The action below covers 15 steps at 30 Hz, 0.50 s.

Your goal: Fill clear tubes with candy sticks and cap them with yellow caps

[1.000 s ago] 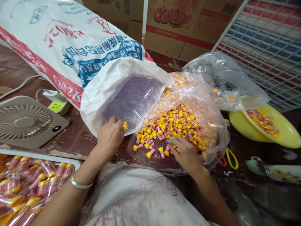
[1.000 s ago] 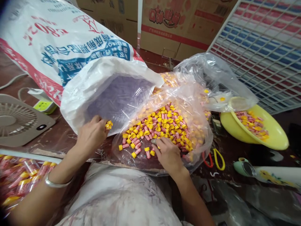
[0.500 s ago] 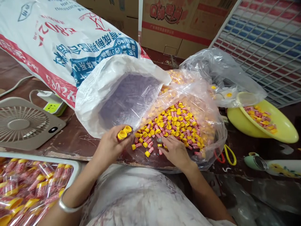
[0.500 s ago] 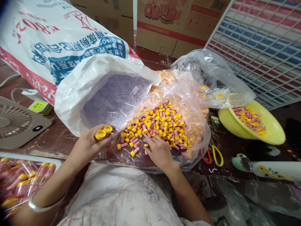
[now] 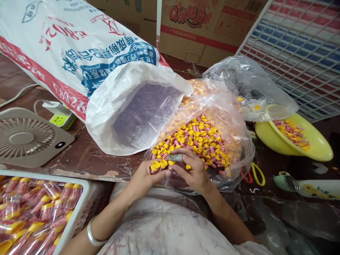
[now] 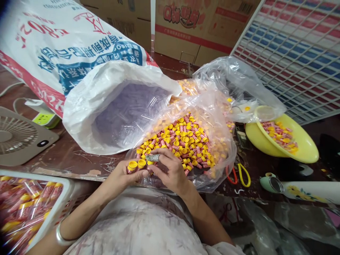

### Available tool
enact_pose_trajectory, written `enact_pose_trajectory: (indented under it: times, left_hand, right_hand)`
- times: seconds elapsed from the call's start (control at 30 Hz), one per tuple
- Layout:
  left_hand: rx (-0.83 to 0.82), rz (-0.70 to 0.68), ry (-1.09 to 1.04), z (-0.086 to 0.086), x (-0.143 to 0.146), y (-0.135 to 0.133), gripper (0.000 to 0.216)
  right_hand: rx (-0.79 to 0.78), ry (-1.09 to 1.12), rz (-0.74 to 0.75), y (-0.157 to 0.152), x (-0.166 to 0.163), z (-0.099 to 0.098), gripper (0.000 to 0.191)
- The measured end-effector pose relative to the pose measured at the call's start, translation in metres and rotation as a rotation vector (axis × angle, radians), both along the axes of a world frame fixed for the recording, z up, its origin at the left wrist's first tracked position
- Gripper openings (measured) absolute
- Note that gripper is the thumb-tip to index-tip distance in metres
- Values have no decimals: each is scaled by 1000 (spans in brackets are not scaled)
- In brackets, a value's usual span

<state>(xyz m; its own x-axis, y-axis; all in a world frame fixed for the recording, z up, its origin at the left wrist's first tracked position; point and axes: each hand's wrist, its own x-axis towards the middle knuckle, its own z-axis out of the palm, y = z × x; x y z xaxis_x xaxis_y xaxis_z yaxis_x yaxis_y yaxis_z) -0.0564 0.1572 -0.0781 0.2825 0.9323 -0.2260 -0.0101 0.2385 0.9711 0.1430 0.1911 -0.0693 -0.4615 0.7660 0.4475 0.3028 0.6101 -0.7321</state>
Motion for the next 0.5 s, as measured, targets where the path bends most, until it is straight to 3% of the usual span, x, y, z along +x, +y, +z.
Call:
enact_pose_trajectory:
  times: [0.1,0.2,0.37,0.5]
  left_hand:
    - [-113,98,-129,-3,2,-2,35]
    - [-240,211,-275,-6,7,-5,39]
    - [-297,236,-345,-11,16,-7,40]
    - [-186,149,-133,-4,-9,-10,37]
  right_hand:
    - [15,-53,77,-4,-4,-6,39]
    - [168,-141,15,-12,-11,-21,65]
    - [338,-177,-143,-21,-21,-31,63]
    - [168,-201,104,-10,-10,-18,77]
